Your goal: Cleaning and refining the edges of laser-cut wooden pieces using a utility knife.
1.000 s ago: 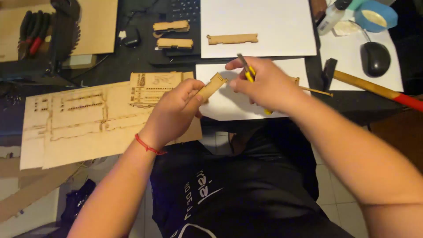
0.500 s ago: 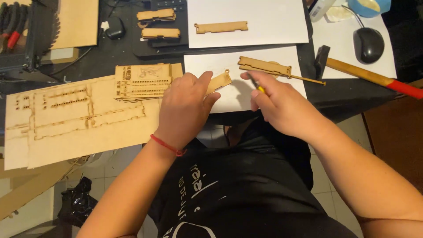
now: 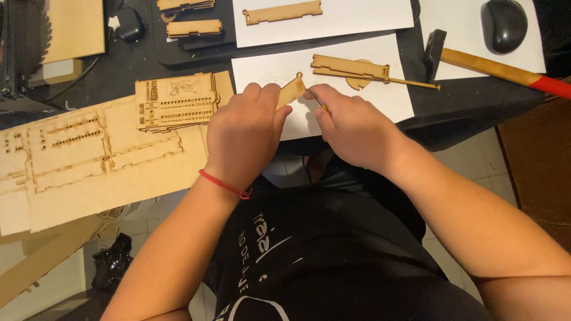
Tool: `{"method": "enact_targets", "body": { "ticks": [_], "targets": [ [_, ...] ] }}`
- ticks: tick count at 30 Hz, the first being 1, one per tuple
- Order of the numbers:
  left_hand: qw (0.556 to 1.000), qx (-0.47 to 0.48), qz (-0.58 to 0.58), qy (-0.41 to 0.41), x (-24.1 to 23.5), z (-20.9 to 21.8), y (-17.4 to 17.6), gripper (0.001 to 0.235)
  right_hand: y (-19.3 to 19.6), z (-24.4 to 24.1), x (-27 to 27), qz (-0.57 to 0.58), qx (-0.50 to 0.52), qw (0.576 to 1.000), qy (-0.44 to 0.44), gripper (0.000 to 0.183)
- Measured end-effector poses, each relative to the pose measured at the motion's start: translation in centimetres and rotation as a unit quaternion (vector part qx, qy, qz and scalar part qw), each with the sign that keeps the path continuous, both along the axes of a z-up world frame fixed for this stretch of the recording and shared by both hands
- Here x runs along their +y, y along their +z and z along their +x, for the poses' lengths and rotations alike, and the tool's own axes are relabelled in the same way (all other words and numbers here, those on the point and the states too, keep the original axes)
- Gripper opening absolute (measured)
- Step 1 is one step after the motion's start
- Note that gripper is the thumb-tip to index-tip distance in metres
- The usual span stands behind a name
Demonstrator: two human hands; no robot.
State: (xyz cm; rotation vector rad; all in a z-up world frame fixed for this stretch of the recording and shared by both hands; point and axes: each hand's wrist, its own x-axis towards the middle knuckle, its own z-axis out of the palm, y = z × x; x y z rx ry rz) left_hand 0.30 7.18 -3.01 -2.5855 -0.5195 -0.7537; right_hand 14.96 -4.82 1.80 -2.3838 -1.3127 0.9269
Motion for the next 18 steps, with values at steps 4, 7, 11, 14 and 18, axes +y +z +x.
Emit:
{"method": "enact_targets", "body": {
  "ticks": [4,7,11,14,18],
  "targets": [
    [1.000,-0.006,-0.022,-0.020,-0.1,0.1,-0.2,0.030,-0.9,0.7,0.4,0.028,-0.002,1.000,-0.008,0.032],
    [0.998,-0.020,-0.041,-0.032,-0.3,0.1,-0.2,0.028,-0.6,0.4,0.5,0.017,-0.005,1.000,-0.013,0.029],
    [0.998,-0.027,-0.054,-0.029,-0.4,0.2,-0.1,0.028,0.1,0.2,0.6,0.002,-0.019,1.000,-0.014,0.029],
    [0.997,-0.028,-0.064,-0.034,-0.3,0.3,0.1,0.028,0.1,0.3,0.8,0.016,-0.005,1.000,-0.018,0.027],
    [0.997,-0.025,-0.065,-0.032,-0.5,0.2,0.2,0.029,0.1,0.2,0.7,0.021,-0.008,0.999,-0.023,0.027]
  ]
}}
